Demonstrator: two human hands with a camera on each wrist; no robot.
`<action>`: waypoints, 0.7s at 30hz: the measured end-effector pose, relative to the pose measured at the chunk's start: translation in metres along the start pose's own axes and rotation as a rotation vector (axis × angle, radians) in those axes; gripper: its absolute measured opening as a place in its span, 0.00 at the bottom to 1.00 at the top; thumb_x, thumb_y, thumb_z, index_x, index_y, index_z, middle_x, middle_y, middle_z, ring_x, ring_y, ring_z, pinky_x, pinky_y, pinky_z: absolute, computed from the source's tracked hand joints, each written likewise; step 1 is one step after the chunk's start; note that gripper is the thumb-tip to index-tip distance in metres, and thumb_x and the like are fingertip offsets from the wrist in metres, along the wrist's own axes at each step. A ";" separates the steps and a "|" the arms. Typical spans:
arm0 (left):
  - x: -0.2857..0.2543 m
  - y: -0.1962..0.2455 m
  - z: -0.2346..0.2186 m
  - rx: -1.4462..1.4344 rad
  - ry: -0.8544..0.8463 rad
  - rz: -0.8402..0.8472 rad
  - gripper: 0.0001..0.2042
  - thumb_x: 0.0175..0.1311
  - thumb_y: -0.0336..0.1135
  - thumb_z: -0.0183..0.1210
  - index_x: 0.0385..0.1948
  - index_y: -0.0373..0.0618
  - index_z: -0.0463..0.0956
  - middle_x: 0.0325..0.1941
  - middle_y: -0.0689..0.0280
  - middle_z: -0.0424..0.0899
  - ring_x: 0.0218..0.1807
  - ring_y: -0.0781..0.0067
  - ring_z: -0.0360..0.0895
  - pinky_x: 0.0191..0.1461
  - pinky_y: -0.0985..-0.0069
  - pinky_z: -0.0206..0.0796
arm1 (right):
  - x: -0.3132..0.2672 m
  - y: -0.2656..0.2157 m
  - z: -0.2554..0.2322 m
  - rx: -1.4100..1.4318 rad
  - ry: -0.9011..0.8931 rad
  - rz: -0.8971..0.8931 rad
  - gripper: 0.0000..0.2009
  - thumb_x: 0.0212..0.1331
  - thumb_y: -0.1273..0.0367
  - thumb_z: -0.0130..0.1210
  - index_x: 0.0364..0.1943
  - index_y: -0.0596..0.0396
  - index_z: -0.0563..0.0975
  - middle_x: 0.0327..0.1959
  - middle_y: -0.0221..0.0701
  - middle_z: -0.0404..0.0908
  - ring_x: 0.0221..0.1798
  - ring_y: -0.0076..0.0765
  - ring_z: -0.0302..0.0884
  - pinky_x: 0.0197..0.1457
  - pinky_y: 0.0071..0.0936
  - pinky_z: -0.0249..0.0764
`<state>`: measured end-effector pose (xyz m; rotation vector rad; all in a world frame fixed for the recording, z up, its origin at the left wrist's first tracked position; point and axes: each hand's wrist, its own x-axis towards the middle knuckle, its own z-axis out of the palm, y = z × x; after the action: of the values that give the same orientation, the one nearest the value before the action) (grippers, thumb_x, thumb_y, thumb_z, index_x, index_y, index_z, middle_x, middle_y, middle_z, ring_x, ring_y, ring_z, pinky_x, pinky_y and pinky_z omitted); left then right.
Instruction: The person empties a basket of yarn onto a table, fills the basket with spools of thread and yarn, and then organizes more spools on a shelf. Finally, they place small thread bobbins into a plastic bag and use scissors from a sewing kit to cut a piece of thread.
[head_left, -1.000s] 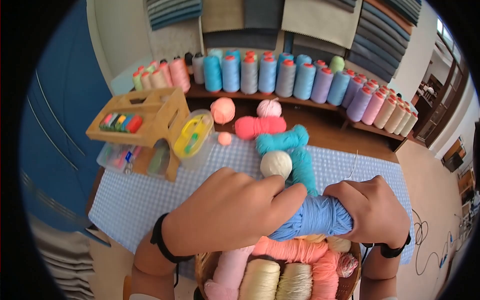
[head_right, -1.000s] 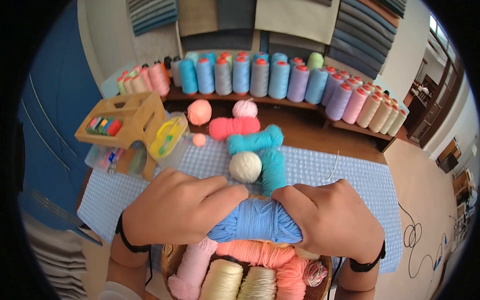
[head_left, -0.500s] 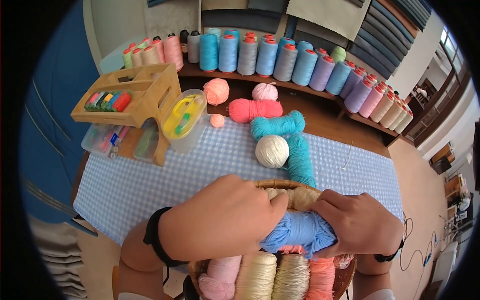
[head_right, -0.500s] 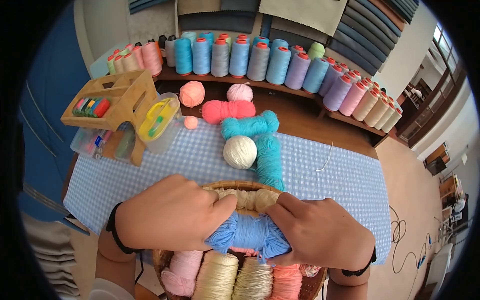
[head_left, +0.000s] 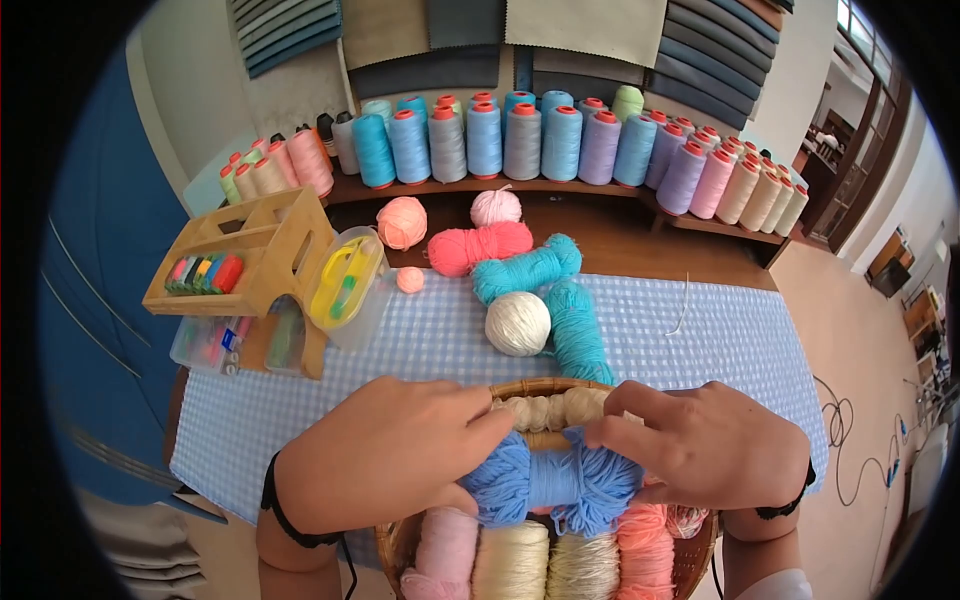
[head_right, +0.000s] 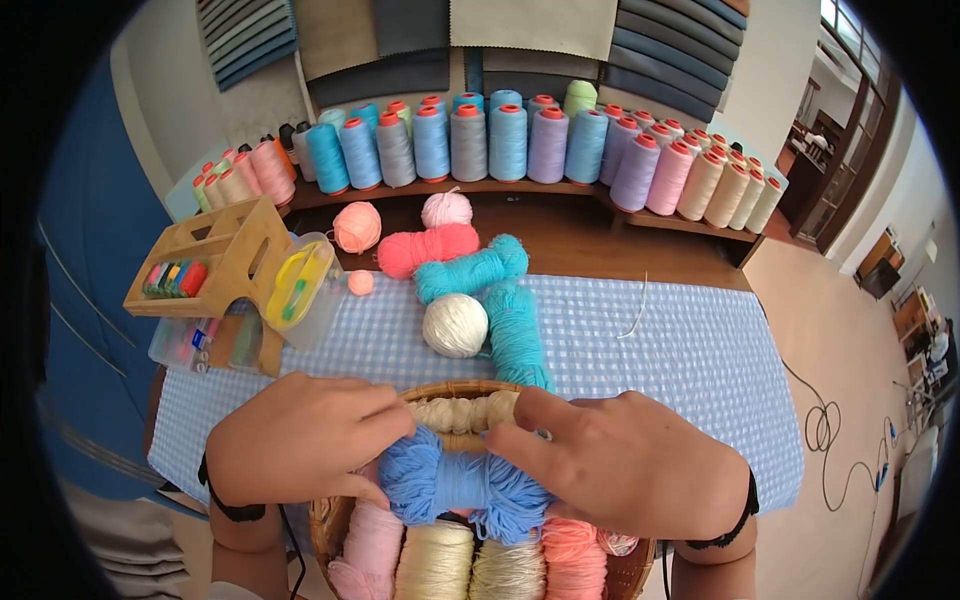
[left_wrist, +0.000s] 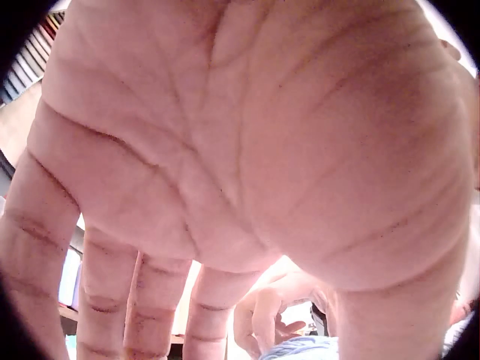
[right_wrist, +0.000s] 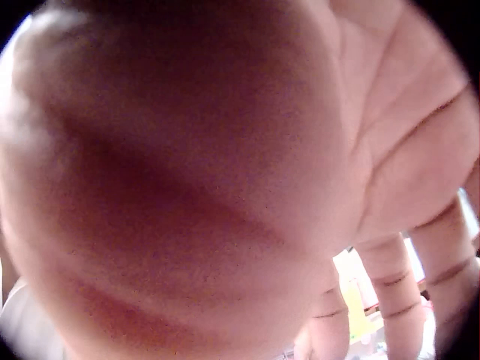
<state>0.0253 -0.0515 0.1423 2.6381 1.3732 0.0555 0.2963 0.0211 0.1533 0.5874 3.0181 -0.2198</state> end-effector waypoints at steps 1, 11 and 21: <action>0.001 0.000 0.001 0.004 -0.003 0.003 0.27 0.45 0.51 0.71 0.42 0.44 0.74 0.37 0.65 0.79 0.44 0.58 0.82 0.40 0.63 0.75 | -0.001 0.001 0.000 0.016 0.020 -0.056 0.22 0.52 0.71 0.63 0.53 0.52 0.74 0.44 0.35 0.76 0.35 0.41 0.86 0.31 0.35 0.82; 0.013 0.001 0.012 0.005 -0.148 0.009 0.24 0.49 0.50 0.69 0.41 0.44 0.75 0.37 0.63 0.82 0.43 0.55 0.83 0.40 0.62 0.76 | 0.005 0.002 0.009 -0.017 0.007 -0.064 0.15 0.57 0.74 0.56 0.50 0.52 0.77 0.40 0.32 0.77 0.33 0.40 0.85 0.30 0.33 0.81; -0.018 -0.020 -0.022 -0.014 0.127 -0.197 0.14 0.56 0.45 0.66 0.35 0.45 0.77 0.30 0.60 0.81 0.38 0.50 0.81 0.39 0.58 0.72 | -0.012 0.031 -0.019 0.156 0.221 -0.036 0.20 0.52 0.59 0.70 0.45 0.50 0.76 0.39 0.33 0.79 0.35 0.48 0.82 0.33 0.41 0.77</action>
<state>-0.0032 -0.0521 0.1613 2.5123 1.6593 0.2095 0.3187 0.0474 0.1689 0.6063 3.2482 -0.4232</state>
